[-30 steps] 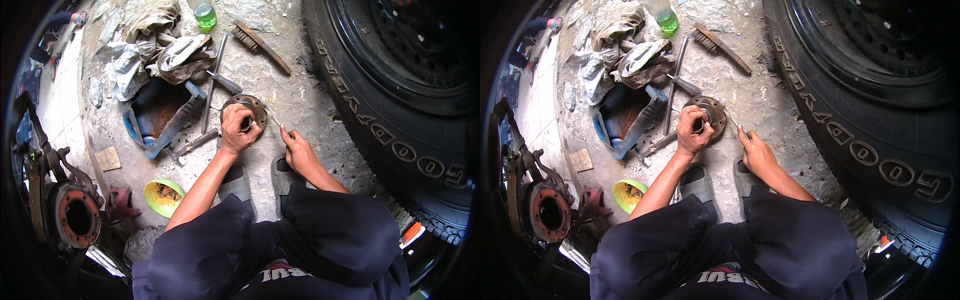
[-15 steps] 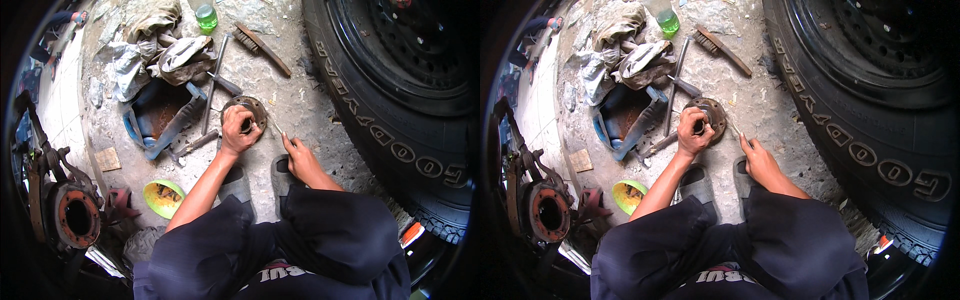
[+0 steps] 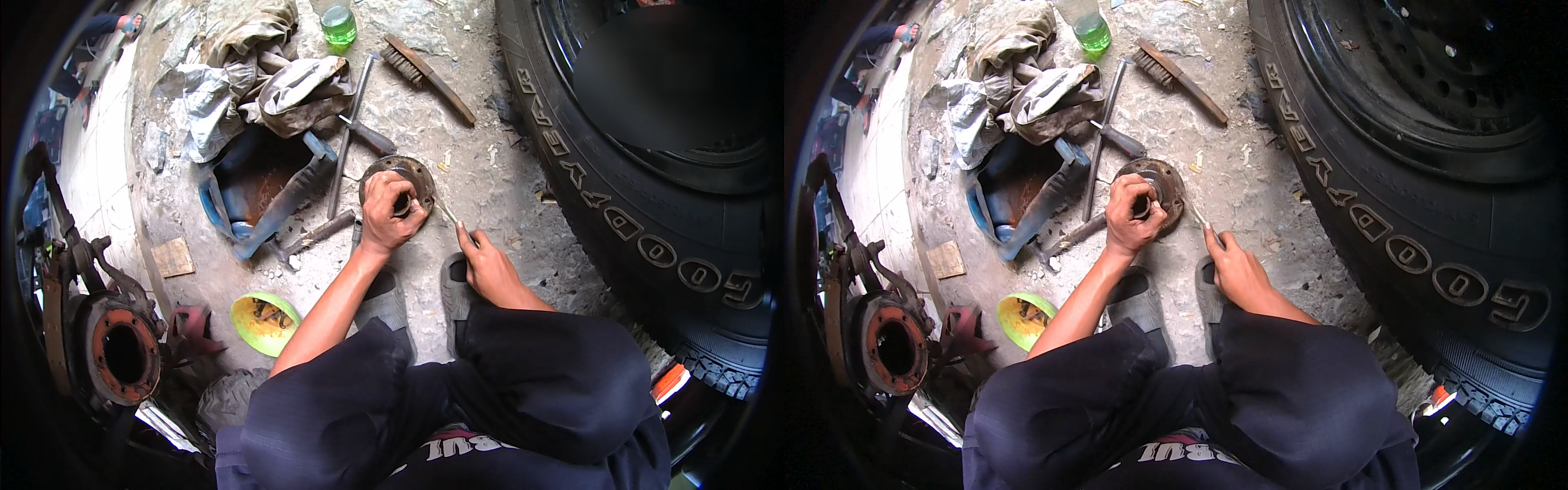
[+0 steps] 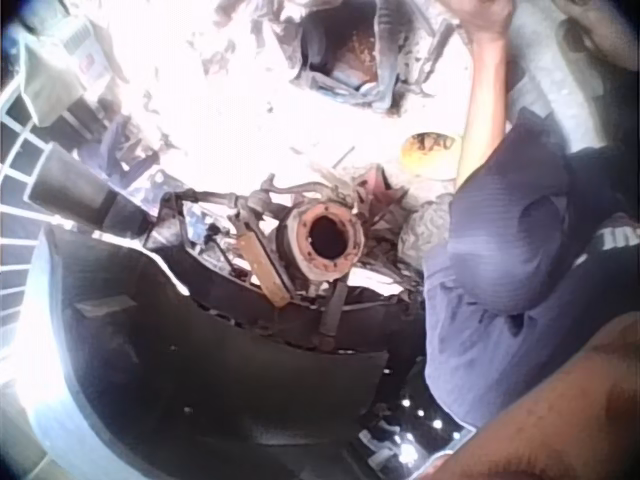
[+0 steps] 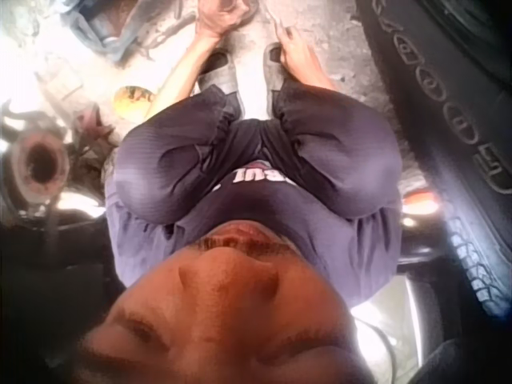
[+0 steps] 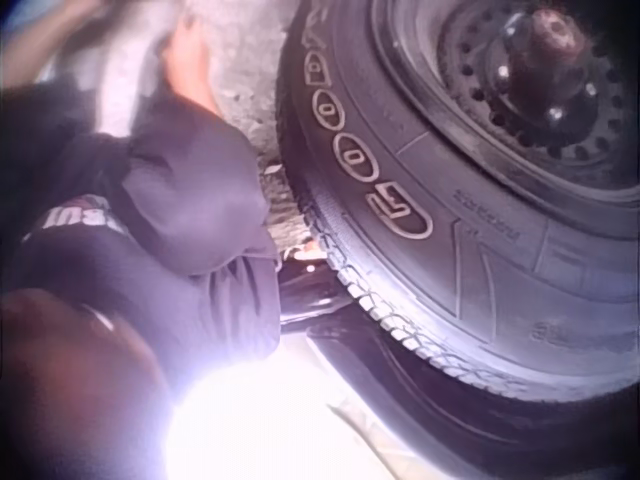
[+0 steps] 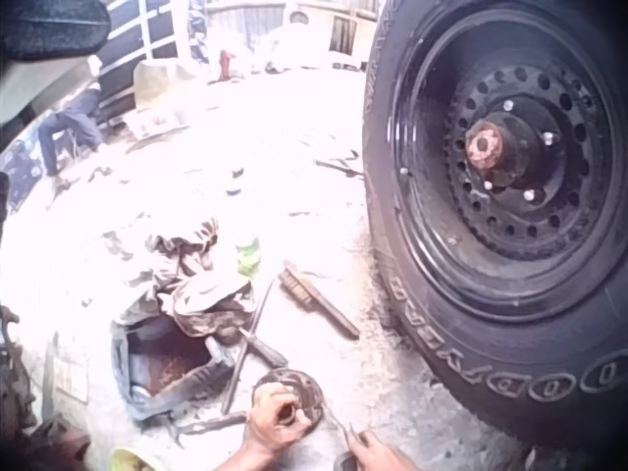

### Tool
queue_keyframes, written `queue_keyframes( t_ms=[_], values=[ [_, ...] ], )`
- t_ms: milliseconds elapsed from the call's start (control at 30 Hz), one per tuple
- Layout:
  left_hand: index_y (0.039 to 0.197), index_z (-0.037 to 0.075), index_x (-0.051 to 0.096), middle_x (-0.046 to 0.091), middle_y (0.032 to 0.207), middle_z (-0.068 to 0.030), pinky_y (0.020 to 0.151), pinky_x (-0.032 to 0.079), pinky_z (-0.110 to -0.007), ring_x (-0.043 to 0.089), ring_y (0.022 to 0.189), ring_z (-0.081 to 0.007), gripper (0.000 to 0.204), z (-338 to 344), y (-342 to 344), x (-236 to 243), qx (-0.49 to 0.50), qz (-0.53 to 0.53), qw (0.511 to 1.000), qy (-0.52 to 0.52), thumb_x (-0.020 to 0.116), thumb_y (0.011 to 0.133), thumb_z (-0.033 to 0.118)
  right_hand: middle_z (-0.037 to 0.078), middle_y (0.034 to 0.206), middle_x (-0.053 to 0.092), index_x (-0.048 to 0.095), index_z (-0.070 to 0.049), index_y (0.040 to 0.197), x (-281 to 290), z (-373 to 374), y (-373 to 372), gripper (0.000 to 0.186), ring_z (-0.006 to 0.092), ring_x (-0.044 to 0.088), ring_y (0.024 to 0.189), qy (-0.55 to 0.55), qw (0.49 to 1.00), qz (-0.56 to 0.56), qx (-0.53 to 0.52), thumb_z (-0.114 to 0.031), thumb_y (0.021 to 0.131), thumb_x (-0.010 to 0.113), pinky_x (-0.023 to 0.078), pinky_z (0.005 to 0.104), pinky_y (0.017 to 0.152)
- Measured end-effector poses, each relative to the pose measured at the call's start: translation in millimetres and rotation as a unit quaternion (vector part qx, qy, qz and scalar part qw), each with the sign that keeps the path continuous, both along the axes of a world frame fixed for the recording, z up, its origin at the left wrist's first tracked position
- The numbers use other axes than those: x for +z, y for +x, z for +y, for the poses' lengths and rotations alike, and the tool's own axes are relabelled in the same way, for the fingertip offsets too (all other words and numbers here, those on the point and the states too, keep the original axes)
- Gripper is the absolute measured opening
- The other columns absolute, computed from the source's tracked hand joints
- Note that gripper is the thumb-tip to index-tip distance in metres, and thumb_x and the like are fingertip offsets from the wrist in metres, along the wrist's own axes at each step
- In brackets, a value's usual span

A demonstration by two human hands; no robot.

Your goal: The person cleans a wheel hub by brushing it with a wire brush, wiping it with a cloth, and applying liquid from a plastic bottle.

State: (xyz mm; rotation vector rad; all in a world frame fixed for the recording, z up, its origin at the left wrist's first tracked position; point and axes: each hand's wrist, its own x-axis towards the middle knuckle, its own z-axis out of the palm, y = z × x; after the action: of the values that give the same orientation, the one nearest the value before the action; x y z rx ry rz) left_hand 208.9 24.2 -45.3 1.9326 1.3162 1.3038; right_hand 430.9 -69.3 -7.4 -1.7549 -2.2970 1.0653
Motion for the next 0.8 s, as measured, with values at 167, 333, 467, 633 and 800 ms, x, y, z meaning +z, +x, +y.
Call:
queue_keyframes(
  t_ms=[167,333,467,633,800],
  values=[
    [0.091,0.005,0.059,0.061,0.087,-0.0093,0.084,0.049,-0.04,0.063,0.087,-0.029,0.028,1.1,-1.5,-0.1,-0.003,0.001,1.0,-0.001,0.069,0.065,0.001,0.024,0.116,0.055,0.041,-0.006,0.15,-13.2,29.6,-8.0,0.071,0.0461,0.066,0.078,0.036,0.999,0.026,0.01,0.003,0.081,0.056,0.055,0.0523,0.07],
    [0.091,0.005,0.059,0.061,0.086,-0.0093,0.084,0.048,-0.04,0.063,0.087,-0.0291,0.027,-1.9,-3.0,-0.8,0.001,0.006,1.0,-0.008,0.07,0.067,0.003,0.024,0.116,0.055,0.041,-0.004,0.149,-4.3,7.5,4.7,0.07,0.0456,0.066,0.079,-0.006,1.0,0.001,0.013,0.003,0.08,0.056,0.056,0.0514,0.071],
    [0.092,0.005,0.059,0.061,0.086,-0.0088,0.085,0.048,-0.04,0.062,0.088,-0.0294,0.027,0.1,-3.7,1.7,-0.009,0.01,1.0,-0.008,0.071,0.067,0.003,0.024,0.114,0.055,0.04,-0.004,0.15,-9.1,19.5,-6.0,0.072,0.0455,0.065,0.077,0.02,1.0,0.014,0.011,0.003,0.08,0.056,0.056,0.0516,0.07],
    [0.093,0.005,0.06,0.062,0.087,-0.009,0.086,0.048,-0.04,0.062,0.089,-0.0294,0.028,0.7,-5.2,0.9,-0.01,0.021,1.0,-0.009,0.071,0.068,0.003,0.023,0.113,0.055,0.041,-0.004,0.149,-8.1,25.4,-2.2,0.071,0.0453,0.066,0.074,0.034,0.999,0.012,0.023,0.002,0.08,0.056,0.055,0.0523,0.068],
    [0.094,0.005,0.061,0.062,0.087,-0.0093,0.084,0.049,-0.04,0.062,0.088,-0.029,0.027,-3.8,-2.2,2.7,0.002,0.013,1.0,-0.024,0.07,0.069,0.001,0.022,0.111,0.056,0.044,-0.003,0.147,0.9,3.1,0.0,0.07,0.0445,0.066,0.073,0.002,1.0,-0.021,0.015,0.002,0.079,0.057,0.055,0.0519,0.068]
  ],
)
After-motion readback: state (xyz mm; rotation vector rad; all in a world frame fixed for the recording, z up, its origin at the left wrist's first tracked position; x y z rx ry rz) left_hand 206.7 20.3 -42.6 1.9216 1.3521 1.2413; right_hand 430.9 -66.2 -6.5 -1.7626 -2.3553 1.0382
